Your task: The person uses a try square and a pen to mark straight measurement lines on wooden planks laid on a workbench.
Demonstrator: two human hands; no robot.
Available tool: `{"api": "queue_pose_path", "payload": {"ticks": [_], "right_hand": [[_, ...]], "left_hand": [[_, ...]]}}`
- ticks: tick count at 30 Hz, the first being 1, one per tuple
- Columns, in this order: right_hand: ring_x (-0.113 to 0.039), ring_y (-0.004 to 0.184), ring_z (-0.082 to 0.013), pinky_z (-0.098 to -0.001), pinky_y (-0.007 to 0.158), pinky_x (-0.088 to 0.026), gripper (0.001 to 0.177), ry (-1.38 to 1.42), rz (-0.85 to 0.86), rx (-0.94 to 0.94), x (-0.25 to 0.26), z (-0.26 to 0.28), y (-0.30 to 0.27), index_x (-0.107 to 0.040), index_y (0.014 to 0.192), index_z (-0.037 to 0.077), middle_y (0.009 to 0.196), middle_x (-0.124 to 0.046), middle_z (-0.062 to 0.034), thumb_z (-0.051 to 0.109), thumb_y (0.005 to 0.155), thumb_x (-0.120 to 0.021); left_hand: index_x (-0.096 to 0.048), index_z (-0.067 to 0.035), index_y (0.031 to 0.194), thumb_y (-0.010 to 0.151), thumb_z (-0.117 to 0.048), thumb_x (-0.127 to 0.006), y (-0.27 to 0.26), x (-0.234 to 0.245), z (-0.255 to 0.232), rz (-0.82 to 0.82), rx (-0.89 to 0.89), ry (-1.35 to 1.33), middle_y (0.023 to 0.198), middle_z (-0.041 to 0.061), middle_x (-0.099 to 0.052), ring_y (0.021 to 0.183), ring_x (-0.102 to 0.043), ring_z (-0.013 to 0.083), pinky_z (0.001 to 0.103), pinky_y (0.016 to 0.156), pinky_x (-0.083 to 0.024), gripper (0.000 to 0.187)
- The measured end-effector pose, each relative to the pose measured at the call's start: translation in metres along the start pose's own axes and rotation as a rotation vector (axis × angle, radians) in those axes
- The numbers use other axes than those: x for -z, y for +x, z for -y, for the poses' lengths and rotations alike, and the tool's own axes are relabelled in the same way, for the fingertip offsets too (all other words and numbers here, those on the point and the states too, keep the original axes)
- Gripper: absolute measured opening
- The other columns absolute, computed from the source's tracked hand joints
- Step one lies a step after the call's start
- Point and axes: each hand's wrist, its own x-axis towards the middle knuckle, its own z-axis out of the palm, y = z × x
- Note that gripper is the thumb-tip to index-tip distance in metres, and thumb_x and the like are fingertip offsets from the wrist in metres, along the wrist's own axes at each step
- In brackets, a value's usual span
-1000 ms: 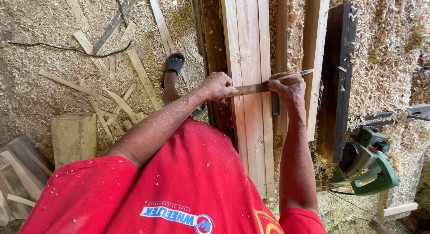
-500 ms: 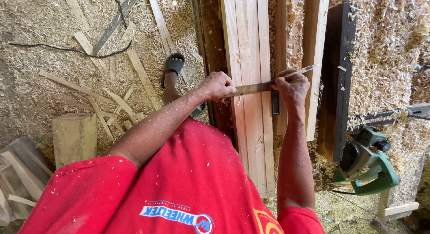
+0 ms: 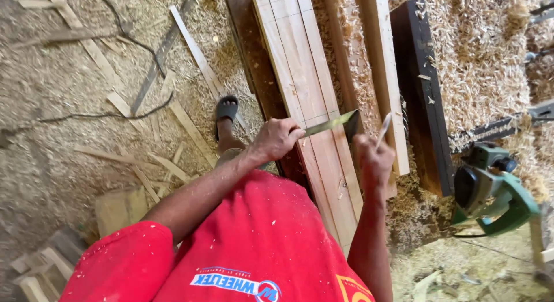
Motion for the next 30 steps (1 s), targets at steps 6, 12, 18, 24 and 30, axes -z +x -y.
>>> {"api": "queue_pose_path", "payload": {"ticks": [6, 12, 18, 24, 30], "right_hand": [[-0.069, 0.080, -0.0071, -0.0204, 0.070, -0.054, 0.029, 0.088, 0.202, -0.055, -0.034, -0.068, -0.074, -0.079, 0.111, -0.004, 0.091, -0.077, -0.0061, 0.019, 0.093, -0.076], [-0.073, 0.092, -0.0077, -0.0218, 0.081, -0.060, 0.036, 0.492, 0.314, -0.242, -0.075, 0.015, -0.105, -0.068, 0.117, 0.004, 0.101, -0.078, -0.0009, 0.008, 0.081, -0.071], [-0.064, 0.070, -0.0115, -0.0236, 0.062, -0.052, 0.025, 0.492, -0.152, -0.174, -0.101, -0.003, -0.095, -0.075, 0.115, -0.002, 0.085, -0.074, -0.0057, 0.016, 0.102, -0.065], [-0.068, 0.074, -0.0107, -0.0254, 0.070, -0.055, 0.021, 0.218, -0.187, -0.173, -0.115, 0.036, -0.112, -0.079, 0.103, -0.003, 0.080, -0.077, -0.0044, 0.014, 0.091, -0.073], [-0.074, 0.075, -0.0125, -0.0277, 0.074, -0.057, 0.026, 0.125, -0.173, -0.240, -0.117, 0.030, -0.110, -0.081, 0.104, 0.001, 0.083, -0.081, -0.0056, 0.022, 0.089, -0.077]], "left_hand": [[-0.072, -0.004, 0.097, 0.095, -0.022, -0.063, -0.009, 0.038, -0.042, 0.224, 0.271, -0.196, 0.077, 0.011, -0.076, 0.059, -0.075, 0.0196, 0.033, 0.058, -0.061, 0.021], [-0.058, -0.003, 0.114, 0.099, -0.014, -0.064, 0.010, 0.007, -0.029, 0.539, 0.343, -1.065, 0.103, 0.009, -0.078, 0.092, -0.074, 0.0116, 0.028, 0.080, -0.061, 0.019], [-0.059, -0.001, 0.120, 0.099, -0.012, -0.070, 0.061, 0.024, -0.019, 0.791, 0.236, -0.837, 0.102, 0.006, -0.073, 0.091, -0.069, 0.0111, 0.028, 0.077, -0.058, 0.026], [-0.051, -0.002, 0.132, 0.097, -0.022, -0.075, 0.141, 0.094, -0.004, 0.651, 0.150, -0.386, 0.099, 0.009, -0.077, 0.088, -0.073, 0.0145, 0.028, 0.078, -0.062, 0.047], [-0.015, -0.005, 0.163, 0.087, -0.013, -0.078, 0.213, 0.121, 0.002, 0.945, 0.266, -0.533, 0.121, 0.004, -0.056, 0.104, -0.066, 0.0152, 0.031, 0.082, -0.061, 0.099]]}}
